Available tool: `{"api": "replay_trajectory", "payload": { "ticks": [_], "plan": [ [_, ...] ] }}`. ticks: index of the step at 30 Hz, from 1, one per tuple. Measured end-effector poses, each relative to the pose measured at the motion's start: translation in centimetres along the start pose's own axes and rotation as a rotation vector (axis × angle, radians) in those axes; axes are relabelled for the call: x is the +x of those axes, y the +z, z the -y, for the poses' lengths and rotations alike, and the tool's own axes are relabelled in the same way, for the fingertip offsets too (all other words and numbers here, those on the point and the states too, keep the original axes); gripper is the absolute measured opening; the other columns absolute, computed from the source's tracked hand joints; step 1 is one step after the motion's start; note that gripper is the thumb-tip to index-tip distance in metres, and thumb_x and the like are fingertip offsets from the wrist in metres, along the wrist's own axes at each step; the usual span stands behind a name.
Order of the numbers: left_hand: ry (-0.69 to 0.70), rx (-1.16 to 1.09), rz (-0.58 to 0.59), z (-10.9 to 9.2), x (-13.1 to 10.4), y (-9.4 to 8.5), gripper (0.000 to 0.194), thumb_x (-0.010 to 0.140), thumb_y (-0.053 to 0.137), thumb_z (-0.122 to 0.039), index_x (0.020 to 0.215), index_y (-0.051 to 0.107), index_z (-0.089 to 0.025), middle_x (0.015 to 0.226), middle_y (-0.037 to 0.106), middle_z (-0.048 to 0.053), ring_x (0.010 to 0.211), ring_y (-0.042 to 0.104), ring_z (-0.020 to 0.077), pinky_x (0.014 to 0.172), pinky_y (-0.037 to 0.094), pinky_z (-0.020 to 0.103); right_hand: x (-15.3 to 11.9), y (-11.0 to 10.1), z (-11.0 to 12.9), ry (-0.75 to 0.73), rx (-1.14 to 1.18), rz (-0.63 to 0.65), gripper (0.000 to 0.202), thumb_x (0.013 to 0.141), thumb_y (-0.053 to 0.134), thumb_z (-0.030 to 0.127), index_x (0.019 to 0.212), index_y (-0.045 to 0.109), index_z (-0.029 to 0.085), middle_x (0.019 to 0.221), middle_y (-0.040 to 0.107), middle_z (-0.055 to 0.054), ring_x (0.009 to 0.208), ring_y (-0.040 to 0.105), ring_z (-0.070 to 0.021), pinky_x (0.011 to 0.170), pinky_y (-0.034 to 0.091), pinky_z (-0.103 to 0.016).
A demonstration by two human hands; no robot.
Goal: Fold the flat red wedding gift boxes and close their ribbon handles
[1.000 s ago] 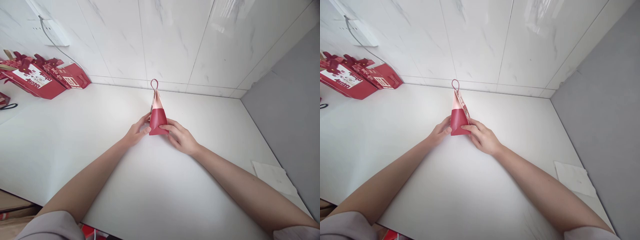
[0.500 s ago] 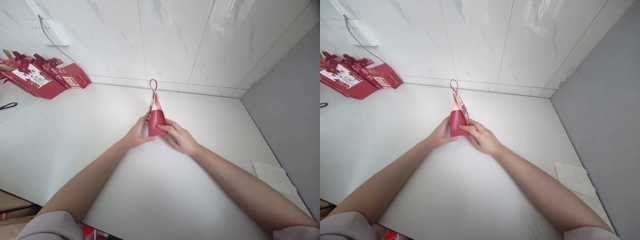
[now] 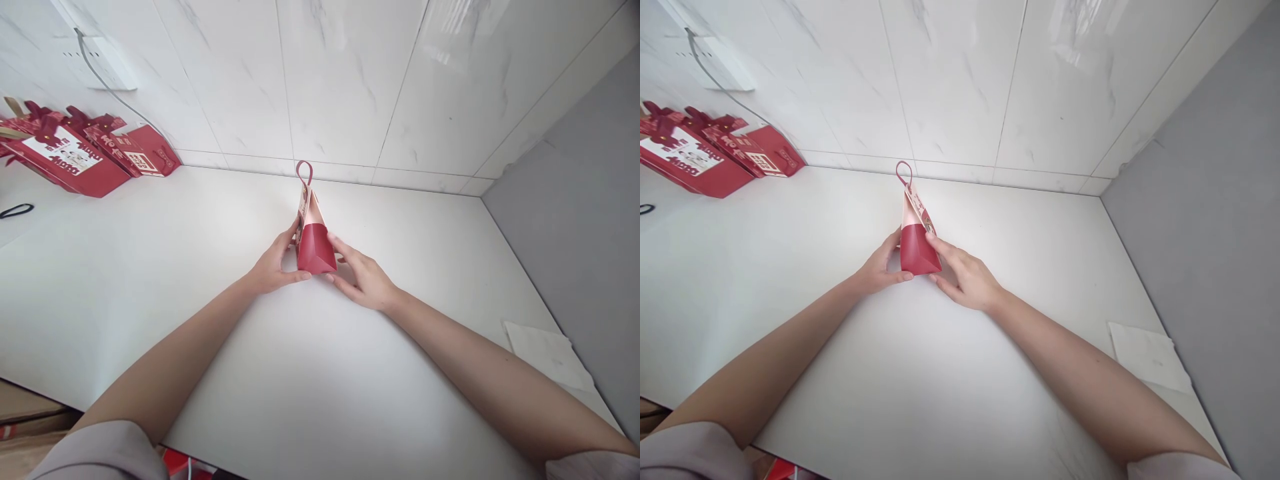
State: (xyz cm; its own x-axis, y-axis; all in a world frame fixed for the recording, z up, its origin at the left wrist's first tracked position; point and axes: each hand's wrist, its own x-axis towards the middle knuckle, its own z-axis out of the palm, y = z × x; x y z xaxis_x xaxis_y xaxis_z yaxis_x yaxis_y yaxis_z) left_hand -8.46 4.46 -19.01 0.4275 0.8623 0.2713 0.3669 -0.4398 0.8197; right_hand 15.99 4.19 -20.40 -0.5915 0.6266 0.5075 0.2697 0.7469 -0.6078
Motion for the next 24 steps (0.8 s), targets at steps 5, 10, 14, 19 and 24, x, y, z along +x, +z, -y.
{"api": "replay_trajectory", "payload": {
  "ticks": [5,10,14,19,24],
  "plan": [
    [-0.035,0.208,-0.059,-0.3,-0.4,0.4,0.109,0.067,0.077,-0.052,0.154,0.016,-0.029,0.146,0.042,0.013,0.130,0.045,0.0342,0.104,0.043,0.047,-0.2,0.2,-0.2,0.124,0.086,-0.056,0.078,0.095,0.051,0.033,0.154,0.000,0.031,0.142,0.054,-0.007,0.123,0.058,-0.0229,0.094,0.056,-0.042],
    [0.116,0.571,-0.122,-1.4,-0.8,1.0,0.105,0.065,0.074,-0.059,0.153,0.026,-0.027,0.145,0.040,0.013,0.127,0.046,0.0331,0.108,0.039,0.046,-0.5,0.5,-0.7,0.302,0.008,-0.122,0.057,0.092,0.051,0.044,0.140,0.032,0.023,0.108,0.071,-0.008,0.076,0.070,-0.0229,0.071,0.060,-0.041],
    [0.167,0.660,-0.145,-1.7,-0.8,1.4,0.102,0.066,0.071,-0.062,0.152,0.029,-0.025,0.141,0.042,0.014,0.124,0.048,0.0319,0.106,0.041,0.045,-0.7,0.7,-1.0,0.359,-0.011,-0.180,0.044,0.094,0.044,0.050,0.129,0.040,0.023,0.107,0.071,-0.009,0.082,0.070,-0.0266,0.069,0.058,-0.040],
    [0.148,0.664,-0.149,-1.7,-0.8,1.5,0.104,0.065,0.071,-0.065,0.151,0.029,-0.025,0.139,0.043,0.014,0.121,0.049,0.0314,0.104,0.042,0.044,-0.6,0.7,-0.9,0.392,0.026,-0.176,0.045,0.098,0.034,0.050,0.136,0.037,0.026,0.118,0.068,-0.009,0.099,0.068,-0.0290,0.080,0.057,-0.043],
    [0.156,0.678,-0.142,-1.6,-0.7,1.6,0.106,0.064,0.071,-0.066,0.152,0.028,-0.024,0.139,0.043,0.014,0.121,0.049,0.0319,0.105,0.041,0.045,-0.5,0.7,-0.9,0.389,0.048,-0.109,0.046,0.099,0.031,0.052,0.134,0.042,0.025,0.124,0.065,-0.009,0.106,0.065,-0.0294,0.089,0.054,-0.047]
  ]
}}
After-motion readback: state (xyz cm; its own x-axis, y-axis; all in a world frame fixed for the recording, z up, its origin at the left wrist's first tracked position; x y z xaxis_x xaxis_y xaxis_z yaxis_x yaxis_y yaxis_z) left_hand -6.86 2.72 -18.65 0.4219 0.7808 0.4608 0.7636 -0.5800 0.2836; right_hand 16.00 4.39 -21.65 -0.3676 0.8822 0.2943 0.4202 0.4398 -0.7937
